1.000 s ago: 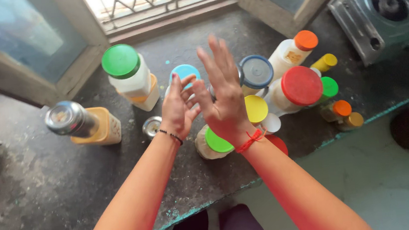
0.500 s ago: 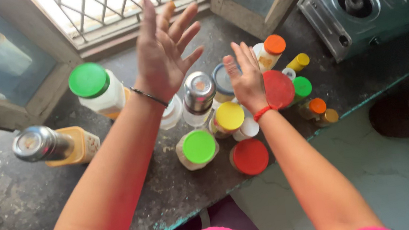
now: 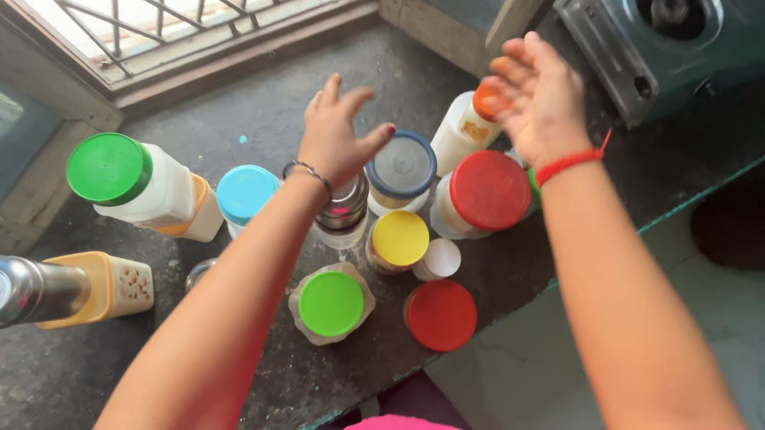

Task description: The person stands at a kitchen counter with many open plastic jars, bottles and containers scattered with their lids. The person matches each lid to its container, presses lids on securely, and carries closed containers one at a time to a wall shelf, stacking them there.

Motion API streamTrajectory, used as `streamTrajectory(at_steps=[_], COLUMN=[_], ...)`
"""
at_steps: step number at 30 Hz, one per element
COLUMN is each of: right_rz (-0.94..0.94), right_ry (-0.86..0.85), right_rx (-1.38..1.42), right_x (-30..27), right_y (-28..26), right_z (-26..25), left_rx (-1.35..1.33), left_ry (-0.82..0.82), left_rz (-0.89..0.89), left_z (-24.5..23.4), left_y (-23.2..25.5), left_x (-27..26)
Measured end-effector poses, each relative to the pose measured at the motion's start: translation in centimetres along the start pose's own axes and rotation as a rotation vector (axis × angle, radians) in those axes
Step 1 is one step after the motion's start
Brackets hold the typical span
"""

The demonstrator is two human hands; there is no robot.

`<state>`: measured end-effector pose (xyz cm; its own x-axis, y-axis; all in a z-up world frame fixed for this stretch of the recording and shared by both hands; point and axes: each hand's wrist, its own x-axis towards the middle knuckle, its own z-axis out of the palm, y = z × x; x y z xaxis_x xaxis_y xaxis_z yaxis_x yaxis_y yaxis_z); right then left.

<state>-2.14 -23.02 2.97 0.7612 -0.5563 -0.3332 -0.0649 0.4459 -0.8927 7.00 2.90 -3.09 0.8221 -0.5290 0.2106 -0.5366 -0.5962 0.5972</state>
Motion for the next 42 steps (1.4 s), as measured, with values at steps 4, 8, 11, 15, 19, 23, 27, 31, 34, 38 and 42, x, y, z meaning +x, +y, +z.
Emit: streamTrajectory(at_steps=[4, 8, 11, 15, 19, 23, 27, 31, 34, 38, 42], right_rz=[-0.276, -0.487, -0.45, -0.343, -0.398, -0.558, -0.769, -0.628, -0.576, -0.623, -0.601], right_ry=[0.161, 0.056, 0.036, -0.038, -0.07, -0.045, -0.133, -0.401, -0.556, -0.732, -0.911], right_rx=[-0.62, -1.047, -1.271, -1.414, -1.46, -1.467, -1.305, -1.036, -0.906, -0.845, -0.814], right_x=[4.5, 7.1, 7.8, 7.5, 7.1, 6.5, 6.2, 4.7, 2.1, -1.7, -5.1], right_y=[3.4, 7.1, 8.4, 8.6, 8.2, 7.1, 5.4, 4.6, 4.6, 5.5, 7.8], right_z=[-4.3, -6.4, -6.3, -5.3, -4.6, -4.1, -0.5, 5.4, 9.5, 14.8, 19.2], left_rx=[-0.228, -0.244, -0.25, -0.219, -0.216, -0.246, -0.204, -0.24, -0.301, -0.35, -0.253], left_ry=[-0.053, -0.124, -0.115, -0.138, -0.155, -0.17, -0.059, -0.036, -0.004, -0.064, -0.113], left_rz=[-0.009, -0.084, -0.105, -0.134, -0.185, -0.247, -0.003, 0.023, -0.035, 0.237, -0.114], left_z=[0.4, 1.1, 1.6, 2.0, 1.9, 2.0, 1.5, 0.2, -3.4, -9.7, -13.9], left_y=[-1.3, -1.5, -1.7, -1.9, -2.1, -2.2, -1.7, -0.9, -1.8, -3.9, -5.4], left_x=[1.2, 1.9, 2.0, 2.1, 2.5, 2.8, 3.5, 3.8, 2.8, -1.1, -6.0])
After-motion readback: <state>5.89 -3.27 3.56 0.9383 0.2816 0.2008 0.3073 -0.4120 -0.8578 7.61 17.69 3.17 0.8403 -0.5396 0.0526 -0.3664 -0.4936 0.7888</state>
